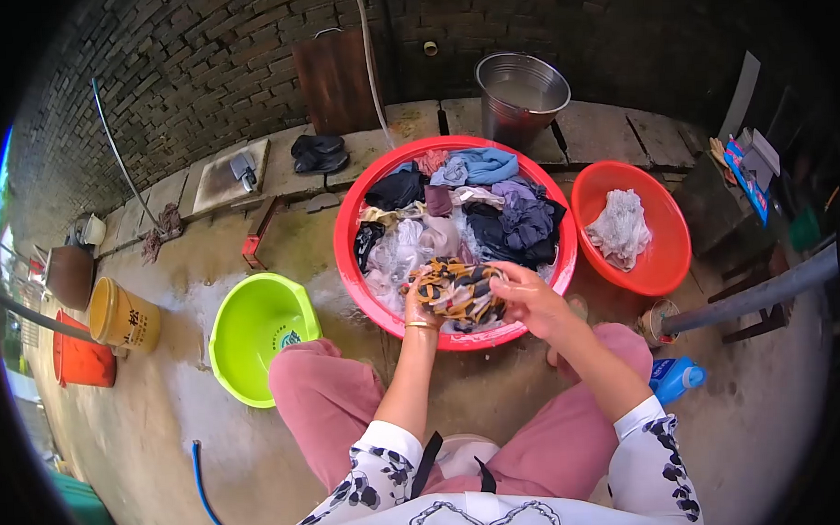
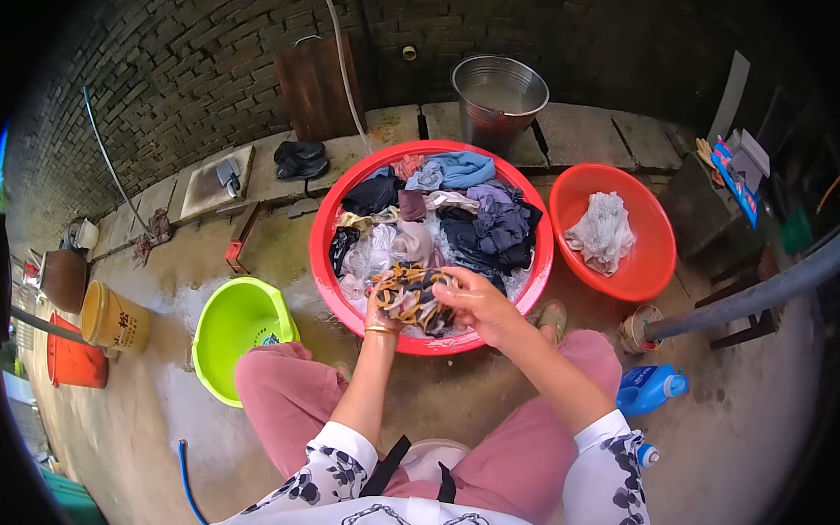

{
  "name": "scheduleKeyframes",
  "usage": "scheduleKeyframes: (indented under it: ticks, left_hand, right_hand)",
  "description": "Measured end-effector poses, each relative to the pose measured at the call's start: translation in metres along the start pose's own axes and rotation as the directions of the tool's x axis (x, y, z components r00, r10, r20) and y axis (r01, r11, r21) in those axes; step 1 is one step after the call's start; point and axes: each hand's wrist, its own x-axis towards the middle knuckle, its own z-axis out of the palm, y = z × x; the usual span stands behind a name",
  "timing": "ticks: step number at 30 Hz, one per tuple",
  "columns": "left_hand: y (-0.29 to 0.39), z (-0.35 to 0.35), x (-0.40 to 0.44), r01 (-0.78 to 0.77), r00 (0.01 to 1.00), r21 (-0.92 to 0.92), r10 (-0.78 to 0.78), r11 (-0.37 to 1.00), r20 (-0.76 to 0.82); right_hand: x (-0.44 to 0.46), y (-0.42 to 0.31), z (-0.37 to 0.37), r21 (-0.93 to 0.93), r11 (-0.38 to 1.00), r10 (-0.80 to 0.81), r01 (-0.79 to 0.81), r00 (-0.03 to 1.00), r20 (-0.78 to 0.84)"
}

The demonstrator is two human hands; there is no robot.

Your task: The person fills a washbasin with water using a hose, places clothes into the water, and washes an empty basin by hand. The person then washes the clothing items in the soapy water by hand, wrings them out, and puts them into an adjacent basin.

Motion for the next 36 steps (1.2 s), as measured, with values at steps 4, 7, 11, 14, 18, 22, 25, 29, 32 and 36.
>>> scheduleKeyframes:
  ticks: [4,7,11,14,18,22,25,29,32,36]
  left_hand:
    - [0.011,0.061,-0.023,0.158,0.983,-0.017,-0.156,0.987,0.098]
    - [0.012,0.099,-0.03,0.208,0.964,0.093,-0.22,0.974,0.149]
    - [0.012,0.14,-0.028,0.127,0.99,0.166,-0.134,0.978,0.032]
    - [0.012,0.16,-0.023,0.091,0.995,0.165,-0.095,0.982,0.022]
    - [0.001,0.152,-0.018,0.16,0.981,0.148,-0.174,0.976,0.083]
    - [0.007,0.179,-0.039,0.007,0.989,0.555,-0.089,0.832,0.121]
    - [0.026,0.174,-0.032,0.179,0.963,0.588,-0.264,0.789,0.06]
    - [0.03,0.157,-0.022,0.095,0.973,0.872,-0.229,0.48,0.021]
    - [0.024,0.15,-0.017,0.108,0.973,0.958,-0.227,0.266,-0.047]
    - [0.012,0.121,-0.012,-0.013,0.976,0.959,-0.206,0.284,0.074]
  right_hand:
    - [0.028,-0.011,-0.025,0.016,0.937,-0.345,0.35,0.929,-0.133]
    - [0.054,-0.017,-0.045,-0.107,0.943,-0.329,0.315,0.929,-0.167]
    - [0.093,0.003,-0.058,-0.048,0.968,-0.252,0.247,0.947,-0.201]
    - [0.103,0.009,-0.042,0.451,0.874,-0.269,0.18,0.953,0.14]
    - [0.109,-0.013,-0.026,0.642,0.753,-0.374,0.142,0.895,0.242]
    - [0.121,-0.031,-0.033,0.464,0.836,-0.397,0.294,0.907,0.139]
    - [0.124,-0.04,-0.028,0.413,0.867,-0.324,0.279,0.945,0.042]
    - [0.133,-0.034,-0.028,0.101,0.943,-0.311,0.317,0.948,-0.066]
    - [0.128,-0.027,-0.023,-0.095,0.947,-0.315,0.308,0.947,-0.062]
    - [0.153,0.015,-0.037,-0.308,0.897,-0.356,0.318,0.931,-0.077]
